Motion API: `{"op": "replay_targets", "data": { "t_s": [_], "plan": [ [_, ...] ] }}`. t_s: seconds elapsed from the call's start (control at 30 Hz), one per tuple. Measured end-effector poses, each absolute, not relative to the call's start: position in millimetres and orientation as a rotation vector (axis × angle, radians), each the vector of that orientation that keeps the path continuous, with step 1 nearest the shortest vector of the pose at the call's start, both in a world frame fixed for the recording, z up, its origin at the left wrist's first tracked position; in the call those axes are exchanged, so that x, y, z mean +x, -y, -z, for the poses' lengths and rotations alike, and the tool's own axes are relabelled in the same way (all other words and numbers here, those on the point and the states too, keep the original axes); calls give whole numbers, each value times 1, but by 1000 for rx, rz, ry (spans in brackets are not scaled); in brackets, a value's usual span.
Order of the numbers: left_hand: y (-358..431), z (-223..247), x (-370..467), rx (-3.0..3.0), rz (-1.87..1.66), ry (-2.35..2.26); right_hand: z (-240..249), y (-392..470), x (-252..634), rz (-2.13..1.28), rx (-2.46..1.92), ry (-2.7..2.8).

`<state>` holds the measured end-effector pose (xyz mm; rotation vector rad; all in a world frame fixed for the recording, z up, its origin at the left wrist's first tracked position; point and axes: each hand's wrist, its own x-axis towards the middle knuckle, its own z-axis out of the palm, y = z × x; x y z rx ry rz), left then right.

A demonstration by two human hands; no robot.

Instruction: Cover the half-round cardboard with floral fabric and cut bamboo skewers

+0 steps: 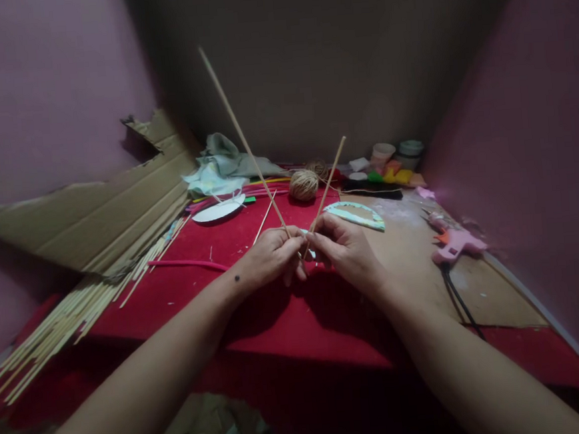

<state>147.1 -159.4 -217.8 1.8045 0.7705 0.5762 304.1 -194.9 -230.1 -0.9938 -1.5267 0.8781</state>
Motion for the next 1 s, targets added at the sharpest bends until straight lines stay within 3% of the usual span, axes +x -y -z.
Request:
{"op": "replay_targets", "data": {
  "t_s": [0.37,0.53,1.0],
  "plan": [
    [165,214,143,2156,-577,-723,230,199,305,-418,-1025,1804],
    [159,216,144,2339,-431,-726,234,193,307,-514,-1144,1874],
    [156,222,144,2498,-538,-609,233,193,303,-604,-1043,1785]
  ]
}}
